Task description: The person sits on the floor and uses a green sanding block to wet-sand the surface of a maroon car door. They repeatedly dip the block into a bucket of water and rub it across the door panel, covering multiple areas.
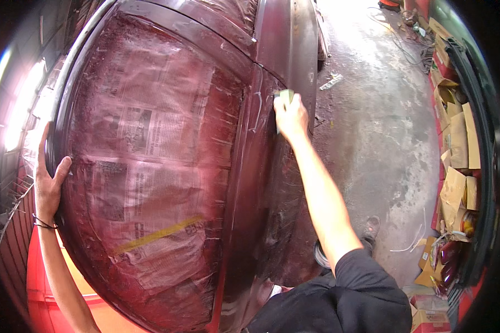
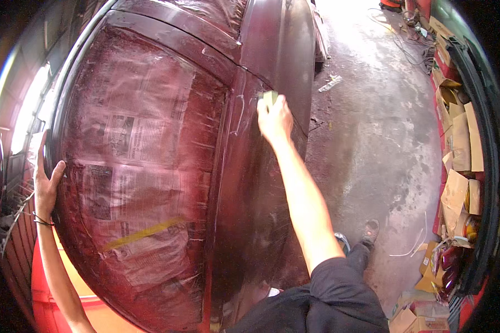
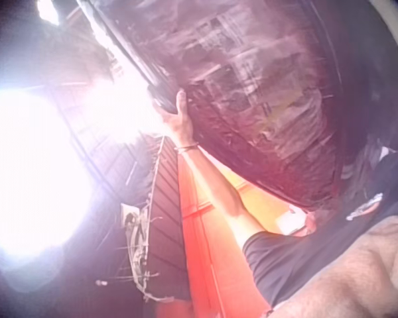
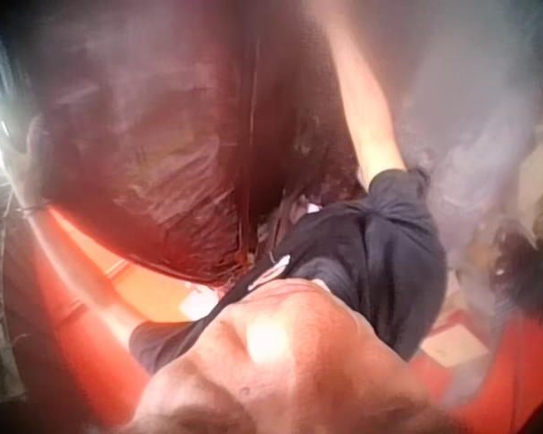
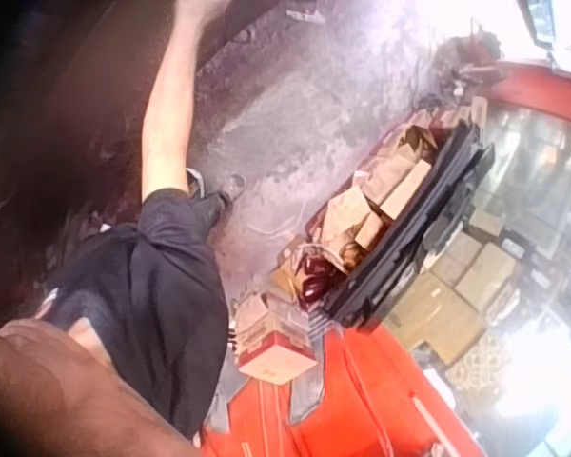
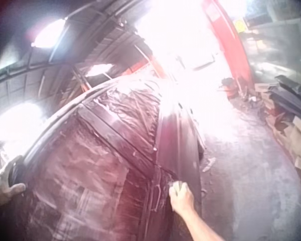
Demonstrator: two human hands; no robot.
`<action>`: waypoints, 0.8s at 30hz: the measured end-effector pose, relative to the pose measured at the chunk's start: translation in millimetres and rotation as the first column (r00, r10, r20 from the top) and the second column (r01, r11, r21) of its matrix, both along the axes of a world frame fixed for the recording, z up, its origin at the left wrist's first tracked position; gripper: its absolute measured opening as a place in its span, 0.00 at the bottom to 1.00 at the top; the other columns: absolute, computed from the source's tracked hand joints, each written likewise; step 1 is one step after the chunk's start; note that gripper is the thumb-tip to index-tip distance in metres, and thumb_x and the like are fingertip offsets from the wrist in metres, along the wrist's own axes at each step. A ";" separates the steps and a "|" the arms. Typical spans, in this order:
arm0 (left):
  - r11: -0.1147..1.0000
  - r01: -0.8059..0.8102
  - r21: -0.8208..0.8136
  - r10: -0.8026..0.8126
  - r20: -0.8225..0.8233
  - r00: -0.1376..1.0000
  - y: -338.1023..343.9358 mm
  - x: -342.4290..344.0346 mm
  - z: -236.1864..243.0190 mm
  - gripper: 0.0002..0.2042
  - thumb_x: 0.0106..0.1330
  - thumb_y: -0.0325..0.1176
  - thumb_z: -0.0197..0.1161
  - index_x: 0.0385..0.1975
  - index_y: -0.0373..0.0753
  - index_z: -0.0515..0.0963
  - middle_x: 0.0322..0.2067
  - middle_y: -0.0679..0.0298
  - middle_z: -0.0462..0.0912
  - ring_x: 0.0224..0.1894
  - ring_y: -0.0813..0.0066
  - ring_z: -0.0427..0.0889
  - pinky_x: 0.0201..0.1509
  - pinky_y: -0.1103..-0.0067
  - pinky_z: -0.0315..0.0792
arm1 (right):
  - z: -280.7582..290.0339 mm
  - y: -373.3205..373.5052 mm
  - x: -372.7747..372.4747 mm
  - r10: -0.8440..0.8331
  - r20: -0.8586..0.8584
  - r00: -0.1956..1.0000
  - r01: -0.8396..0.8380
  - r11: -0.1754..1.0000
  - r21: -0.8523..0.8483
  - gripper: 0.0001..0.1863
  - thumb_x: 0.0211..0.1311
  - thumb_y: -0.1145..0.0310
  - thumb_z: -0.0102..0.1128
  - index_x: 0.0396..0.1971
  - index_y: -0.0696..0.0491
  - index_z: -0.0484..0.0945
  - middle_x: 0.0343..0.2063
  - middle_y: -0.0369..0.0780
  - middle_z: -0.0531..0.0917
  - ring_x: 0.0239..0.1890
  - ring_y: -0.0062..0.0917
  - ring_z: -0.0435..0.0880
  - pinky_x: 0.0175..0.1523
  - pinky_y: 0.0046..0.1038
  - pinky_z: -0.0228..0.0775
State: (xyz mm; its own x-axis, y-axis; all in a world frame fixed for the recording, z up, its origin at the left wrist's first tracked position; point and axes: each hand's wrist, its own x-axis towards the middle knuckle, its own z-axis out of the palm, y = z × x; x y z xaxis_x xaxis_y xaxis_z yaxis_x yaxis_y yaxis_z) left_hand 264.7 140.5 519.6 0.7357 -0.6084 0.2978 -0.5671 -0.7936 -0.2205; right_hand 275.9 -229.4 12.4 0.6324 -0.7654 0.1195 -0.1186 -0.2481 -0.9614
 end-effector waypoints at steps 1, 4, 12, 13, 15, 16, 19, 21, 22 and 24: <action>1.000 0.005 -0.004 -0.005 -0.001 1.000 -3.5 2.5 -0.1 0.42 0.69 0.41 0.70 0.81 0.42 0.59 0.80 0.55 0.61 0.82 0.60 0.57 0.85 0.62 0.50 | 4.9 -21.9 15.2 -0.006 -0.037 0.999 0.005 1.000 -0.016 0.30 0.72 0.49 0.60 0.50 0.65 0.71 0.45 0.63 0.85 0.50 0.58 0.86 0.55 0.52 0.79; 0.999 -0.002 -0.053 0.000 -0.035 0.999 1.0 0.4 -3.8 0.42 0.68 0.41 0.70 0.81 0.41 0.59 0.80 0.55 0.61 0.82 0.60 0.57 0.85 0.62 0.49 | 13.5 -37.6 27.7 0.021 -0.078 0.997 -0.021 1.000 0.005 0.30 0.72 0.48 0.59 0.51 0.65 0.71 0.45 0.62 0.85 0.49 0.58 0.87 0.55 0.52 0.79; 1.000 -0.002 -0.023 0.002 -0.014 1.000 -1.4 -6.5 1.6 0.43 0.68 0.41 0.70 0.81 0.39 0.58 0.80 0.54 0.60 0.83 0.60 0.54 0.86 0.62 0.44 | 11.7 -30.2 34.6 0.039 -0.005 0.999 -0.039 0.998 -0.050 0.30 0.72 0.47 0.60 0.51 0.64 0.71 0.47 0.62 0.84 0.50 0.58 0.87 0.55 0.51 0.79; 0.999 0.010 -0.036 -0.011 -0.025 1.000 -2.5 -2.3 -1.5 0.43 0.68 0.43 0.69 0.81 0.39 0.58 0.80 0.54 0.59 0.83 0.60 0.53 0.86 0.62 0.43 | 15.7 -41.7 38.3 0.056 -0.036 0.998 -0.056 0.998 -0.008 0.30 0.72 0.47 0.60 0.50 0.64 0.71 0.47 0.62 0.84 0.49 0.58 0.87 0.54 0.52 0.79; 0.998 0.030 -0.058 -0.032 -0.022 0.999 -2.0 3.7 -8.7 0.42 0.67 0.41 0.71 0.80 0.39 0.59 0.79 0.54 0.62 0.82 0.60 0.56 0.85 0.63 0.46 | 15.8 -38.8 31.5 0.010 -0.035 0.999 -0.011 0.999 -0.033 0.29 0.73 0.48 0.59 0.50 0.64 0.71 0.45 0.61 0.84 0.49 0.59 0.87 0.53 0.52 0.79; 0.998 0.026 -0.063 -0.027 -0.013 1.000 -0.7 1.3 -6.6 0.42 0.66 0.40 0.72 0.80 0.39 0.60 0.79 0.55 0.63 0.82 0.59 0.57 0.85 0.63 0.48 | 16.1 -25.0 23.7 0.034 -0.011 0.999 -0.035 0.997 -0.064 0.29 0.73 0.49 0.59 0.50 0.64 0.70 0.45 0.61 0.84 0.48 0.58 0.87 0.52 0.53 0.80; 0.998 0.016 -0.054 -0.017 -0.013 1.000 0.3 -5.7 -3.5 0.42 0.66 0.40 0.72 0.80 0.40 0.60 0.79 0.54 0.63 0.81 0.59 0.58 0.85 0.63 0.49 | 20.9 31.0 -14.2 0.051 0.125 0.991 -0.029 0.984 -0.175 0.27 0.73 0.50 0.61 0.50 0.62 0.69 0.47 0.59 0.81 0.44 0.58 0.87 0.49 0.54 0.81; 0.997 0.034 -0.064 -0.035 -0.015 0.999 -4.4 -2.9 -4.1 0.42 0.66 0.40 0.72 0.80 0.40 0.61 0.78 0.54 0.63 0.81 0.59 0.58 0.85 0.63 0.49 | 28.4 11.6 -7.0 0.107 0.055 0.993 -0.098 0.985 -0.143 0.27 0.73 0.50 0.61 0.52 0.61 0.70 0.48 0.59 0.81 0.45 0.57 0.87 0.48 0.53 0.81; 0.997 0.045 -0.062 -0.046 -0.015 0.999 -8.2 -2.2 -1.1 0.42 0.66 0.41 0.72 0.80 0.40 0.61 0.78 0.54 0.63 0.81 0.59 0.59 0.85 0.63 0.49 | 30.6 -2.8 11.0 0.037 0.081 0.996 -0.021 0.982 -0.189 0.27 0.72 0.51 0.61 0.52 0.62 0.70 0.48 0.59 0.82 0.46 0.56 0.87 0.49 0.52 0.82; 1.000 0.014 -0.026 -0.014 0.004 1.000 -2.1 -13.1 4.8 0.42 0.66 0.41 0.72 0.80 0.41 0.61 0.78 0.54 0.64 0.81 0.59 0.59 0.85 0.63 0.49 | 45.5 -21.4 48.7 0.065 0.028 0.997 -0.060 0.984 -0.170 0.27 0.72 0.51 0.61 0.51 0.62 0.71 0.47 0.59 0.83 0.47 0.56 0.88 0.50 0.52 0.82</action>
State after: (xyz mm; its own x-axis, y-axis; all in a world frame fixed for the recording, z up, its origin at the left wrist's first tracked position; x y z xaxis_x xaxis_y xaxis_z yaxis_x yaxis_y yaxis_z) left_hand 251.6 138.3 524.4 0.7258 -0.6108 0.3166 -0.5774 -0.7910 -0.2024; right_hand 324.6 -250.8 57.9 0.6717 -0.6916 0.2655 -0.0662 -0.4130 -0.9083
